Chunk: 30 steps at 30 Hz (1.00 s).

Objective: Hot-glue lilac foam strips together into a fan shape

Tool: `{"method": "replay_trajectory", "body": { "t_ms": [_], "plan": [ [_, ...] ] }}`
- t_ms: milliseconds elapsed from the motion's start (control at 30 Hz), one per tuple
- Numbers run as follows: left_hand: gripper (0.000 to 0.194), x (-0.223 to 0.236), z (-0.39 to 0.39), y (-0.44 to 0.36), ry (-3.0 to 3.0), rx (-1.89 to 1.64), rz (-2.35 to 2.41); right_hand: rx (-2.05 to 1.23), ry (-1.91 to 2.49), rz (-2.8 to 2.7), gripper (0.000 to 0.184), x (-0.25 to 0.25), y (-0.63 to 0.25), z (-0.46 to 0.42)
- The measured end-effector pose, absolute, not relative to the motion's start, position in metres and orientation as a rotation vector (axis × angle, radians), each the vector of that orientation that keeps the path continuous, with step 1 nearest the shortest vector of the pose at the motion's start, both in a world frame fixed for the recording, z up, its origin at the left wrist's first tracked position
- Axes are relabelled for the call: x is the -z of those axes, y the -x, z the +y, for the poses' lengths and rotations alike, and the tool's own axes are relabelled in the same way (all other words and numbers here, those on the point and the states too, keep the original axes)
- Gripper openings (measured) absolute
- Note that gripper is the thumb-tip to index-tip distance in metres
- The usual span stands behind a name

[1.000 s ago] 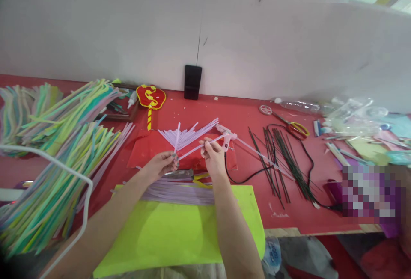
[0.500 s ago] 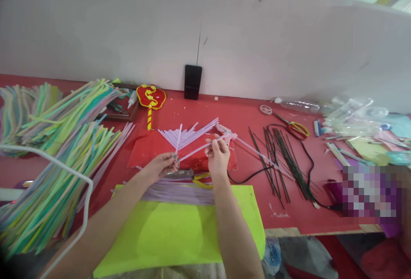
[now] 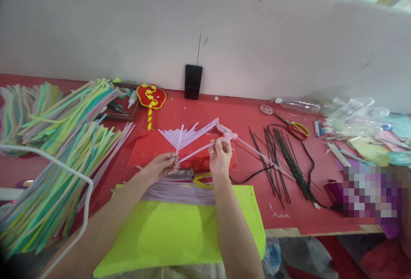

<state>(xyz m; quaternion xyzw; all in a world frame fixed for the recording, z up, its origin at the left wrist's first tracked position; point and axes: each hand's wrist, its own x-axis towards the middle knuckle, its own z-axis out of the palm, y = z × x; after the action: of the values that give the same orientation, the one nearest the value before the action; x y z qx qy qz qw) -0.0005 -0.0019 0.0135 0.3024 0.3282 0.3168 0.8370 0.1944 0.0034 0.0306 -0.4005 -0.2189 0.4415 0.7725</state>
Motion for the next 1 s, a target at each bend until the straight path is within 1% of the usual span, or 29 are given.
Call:
{"method": "replay_trajectory", "body": {
  "t_ms": [267, 400, 600, 733, 1000],
  "plan": [
    [0.022, -0.0142, -0.0025, -0.0005, -0.614, -0.665, 0.703, -0.940, 0.866, -0.483, 0.041, -0.0295, -0.1942, 0.0045],
    [0.023, -0.0130, -0.0020, -0.0003, -0.617, -0.677, 0.690, -0.965, 0.840, -0.469, 0.042, -0.0292, -0.1937, 0.0050],
    [0.020, -0.0143, -0.0015, 0.0020, -0.617, -0.684, 0.714, -1.039, 0.833, -0.438, 0.040, -0.0311, -0.1945, 0.0046],
    [0.020, -0.0125, -0.0006, 0.0029, -0.600, -0.688, 0.709, -1.077, 0.802, -0.414, 0.042, -0.0343, -0.1964, 0.0048],
    [0.021, -0.0094, -0.0004, 0.0020, -0.590, -0.694, 0.707, -1.213, 0.669, -0.350, 0.035, -0.0314, -0.2032, 0.0034]
  ]
}}
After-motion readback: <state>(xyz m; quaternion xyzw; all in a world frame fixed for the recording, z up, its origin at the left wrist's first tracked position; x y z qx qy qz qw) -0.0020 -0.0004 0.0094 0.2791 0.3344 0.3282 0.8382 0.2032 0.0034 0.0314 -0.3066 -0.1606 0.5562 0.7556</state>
